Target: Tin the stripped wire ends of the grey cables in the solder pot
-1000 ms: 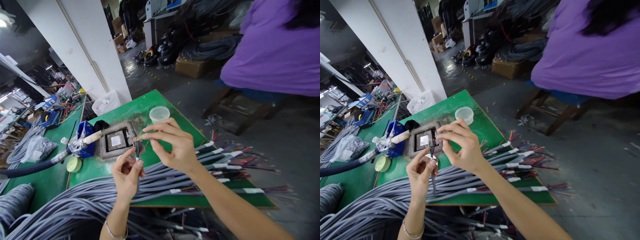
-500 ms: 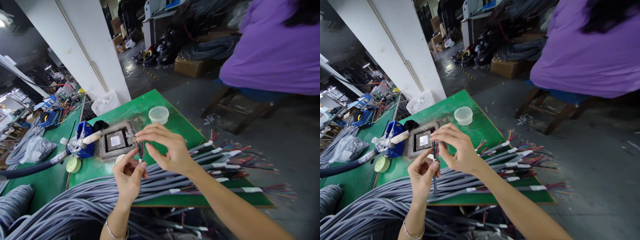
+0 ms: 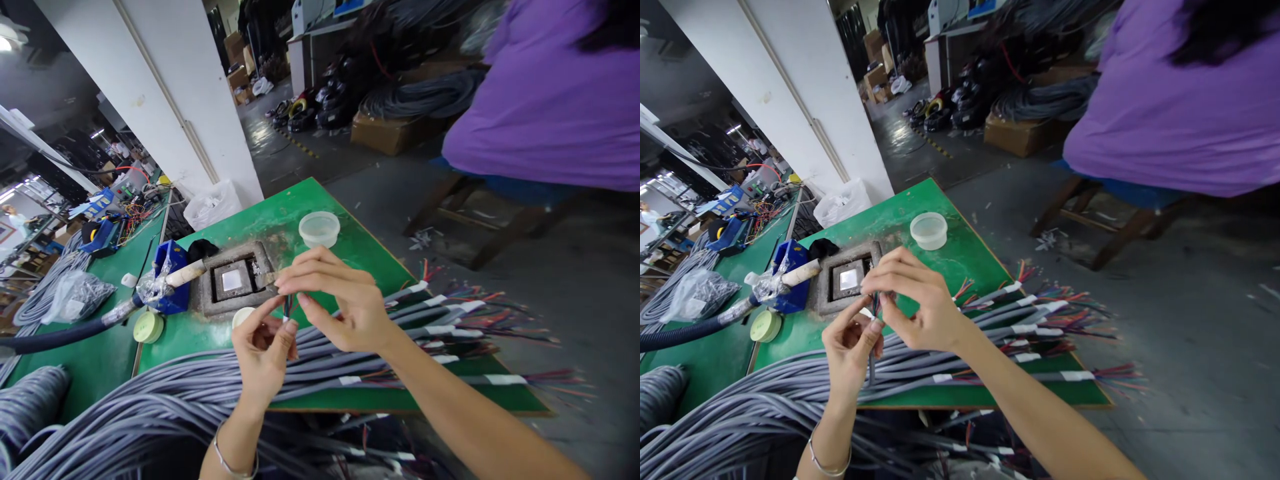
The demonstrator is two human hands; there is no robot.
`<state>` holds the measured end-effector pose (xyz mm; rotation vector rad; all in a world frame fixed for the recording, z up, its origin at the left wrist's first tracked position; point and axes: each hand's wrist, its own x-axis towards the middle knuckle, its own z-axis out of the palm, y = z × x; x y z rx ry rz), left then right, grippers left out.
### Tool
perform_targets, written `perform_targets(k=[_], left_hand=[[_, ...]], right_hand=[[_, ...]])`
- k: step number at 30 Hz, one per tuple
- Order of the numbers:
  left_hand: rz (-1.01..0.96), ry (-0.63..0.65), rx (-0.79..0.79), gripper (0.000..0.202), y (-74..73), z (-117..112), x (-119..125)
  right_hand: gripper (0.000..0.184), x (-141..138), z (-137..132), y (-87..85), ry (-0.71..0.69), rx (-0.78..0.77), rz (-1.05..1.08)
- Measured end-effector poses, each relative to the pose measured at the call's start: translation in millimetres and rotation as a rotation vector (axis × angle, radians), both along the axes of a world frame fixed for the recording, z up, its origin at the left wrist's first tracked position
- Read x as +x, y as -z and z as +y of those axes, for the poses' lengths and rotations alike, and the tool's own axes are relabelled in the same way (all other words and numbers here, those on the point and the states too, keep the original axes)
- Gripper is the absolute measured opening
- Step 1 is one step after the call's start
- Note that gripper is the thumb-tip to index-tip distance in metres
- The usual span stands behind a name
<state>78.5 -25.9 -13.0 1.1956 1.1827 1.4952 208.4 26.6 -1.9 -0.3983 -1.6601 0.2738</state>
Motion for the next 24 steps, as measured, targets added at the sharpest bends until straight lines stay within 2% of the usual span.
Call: perform_targets(k=[5, 9, 11, 15, 20, 24], left_hand=[[0.047, -0.136, -0.005, 0.022, -1.6, 4, 0], [0.051, -0.203, 0.018, 0.019, -4.2, 3, 0], [0.033, -0.198, 0.028, 0.021, -4.2, 3, -1], [-0.004, -0.107, 0.031, 0.025, -3.2, 4, -5], [-0.033, -0.132, 0.05, 0.021, -3.7, 3, -5], [-0.087, -0.169, 0.017, 0.022, -3.6, 2, -2]], right_hand=[[0.024, -1, -2, 0.7, -0.155, -0.068, 0.062], [0.025, -3, -3, 1.7, -0.215, -0.112, 0.107], [0.025, -4, -3, 2.4, -0.242, -0.119, 0.124], [0.024, -7, -4, 5.1, -0.278, -0.145, 0.154], [0.025, -13, -6, 9.1, -0.19, -0.371, 0.236], [0.015, -17, -6, 9.0, -0.227, -0.486, 0.255]])
